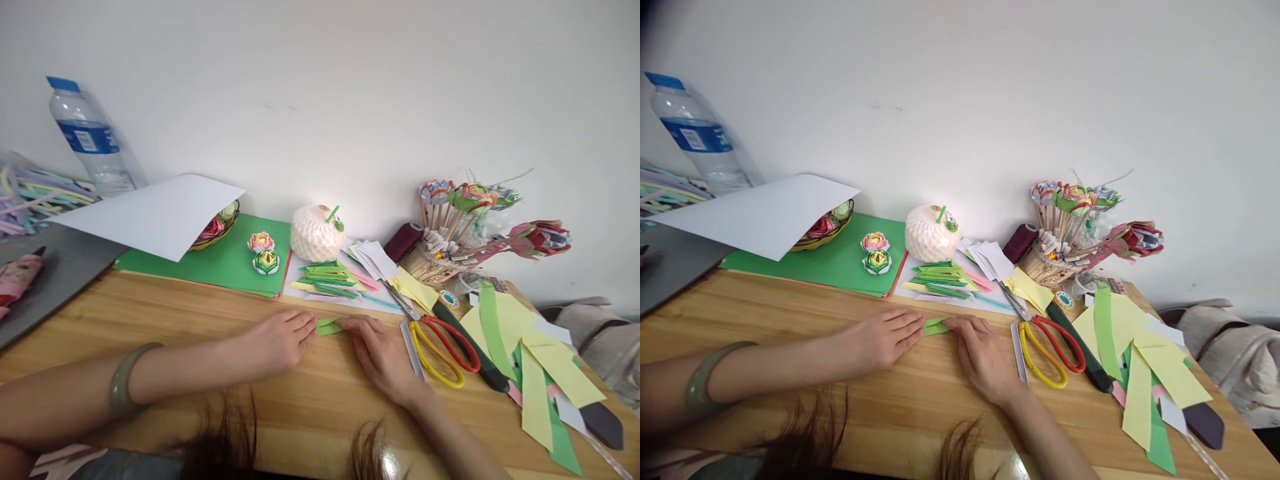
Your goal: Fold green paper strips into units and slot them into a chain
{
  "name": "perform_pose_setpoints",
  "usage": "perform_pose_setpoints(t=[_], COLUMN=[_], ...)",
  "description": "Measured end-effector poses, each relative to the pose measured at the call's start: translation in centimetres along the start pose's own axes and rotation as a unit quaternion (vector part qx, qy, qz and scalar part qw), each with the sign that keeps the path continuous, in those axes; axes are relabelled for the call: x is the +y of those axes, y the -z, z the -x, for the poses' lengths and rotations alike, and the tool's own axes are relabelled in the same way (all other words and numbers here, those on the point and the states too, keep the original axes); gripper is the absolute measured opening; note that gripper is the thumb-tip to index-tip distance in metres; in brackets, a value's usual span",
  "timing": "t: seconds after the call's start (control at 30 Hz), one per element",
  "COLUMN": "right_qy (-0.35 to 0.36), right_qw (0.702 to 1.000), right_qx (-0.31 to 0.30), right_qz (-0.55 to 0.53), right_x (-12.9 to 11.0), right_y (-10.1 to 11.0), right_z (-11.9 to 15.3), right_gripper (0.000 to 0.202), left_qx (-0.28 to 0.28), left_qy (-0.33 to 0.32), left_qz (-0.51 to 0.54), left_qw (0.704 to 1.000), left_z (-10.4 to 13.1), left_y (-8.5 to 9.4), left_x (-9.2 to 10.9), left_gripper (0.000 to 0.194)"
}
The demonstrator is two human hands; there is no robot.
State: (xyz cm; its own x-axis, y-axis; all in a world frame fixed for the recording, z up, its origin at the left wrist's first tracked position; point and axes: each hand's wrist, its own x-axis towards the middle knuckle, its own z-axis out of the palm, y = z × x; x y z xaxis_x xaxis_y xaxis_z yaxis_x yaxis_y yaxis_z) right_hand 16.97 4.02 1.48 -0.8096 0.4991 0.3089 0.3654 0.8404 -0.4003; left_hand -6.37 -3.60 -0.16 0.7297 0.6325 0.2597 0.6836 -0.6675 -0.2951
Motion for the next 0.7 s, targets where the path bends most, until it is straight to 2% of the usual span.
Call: perform_pose_setpoints(t=[0.07, 0.2, 0.4, 0.47, 0.6, 0.7], right_qy=[0.000, -0.039, -0.002, 0.005, -0.028, -0.026], right_qw=[1.000, 0.997, 0.999, 0.999, 0.996, 0.996], right_qx=[0.005, 0.068, 0.032, 0.041, 0.084, 0.084], right_qz=[-0.007, -0.003, -0.001, -0.005, 0.006, 0.026], right_x=[0.03, 0.19, 0.31, 0.42, 0.77, 0.90], right_y=[0.11, 0.44, 0.15, 0.09, 0.16, 0.19], right_z=[0.04, 0.03, -0.32, -0.20, 0.08, -0.04], right_gripper=[0.032, 0.028, 0.032, 0.033, 0.030, 0.026], left_qx=[0.004, 0.003, 0.013, 0.001, -0.016, -0.020], left_qy=[-0.001, -0.005, -0.009, -0.012, -0.016, -0.016], left_qz=[0.004, -0.002, -0.003, -0.009, -0.014, -0.012], left_qw=[1.000, 1.000, 1.000, 1.000, 1.000, 1.000], left_z=[0.05, 0.08, 0.07, 0.07, 0.08, 0.06], left_y=[-0.20, -0.23, -0.15, -0.15, -0.06, 0.05], left_x=[-0.01, -0.03, -0.10, -0.10, -0.12, -0.13], left_gripper=[0.031, 0.031, 0.031, 0.032, 0.033, 0.033])
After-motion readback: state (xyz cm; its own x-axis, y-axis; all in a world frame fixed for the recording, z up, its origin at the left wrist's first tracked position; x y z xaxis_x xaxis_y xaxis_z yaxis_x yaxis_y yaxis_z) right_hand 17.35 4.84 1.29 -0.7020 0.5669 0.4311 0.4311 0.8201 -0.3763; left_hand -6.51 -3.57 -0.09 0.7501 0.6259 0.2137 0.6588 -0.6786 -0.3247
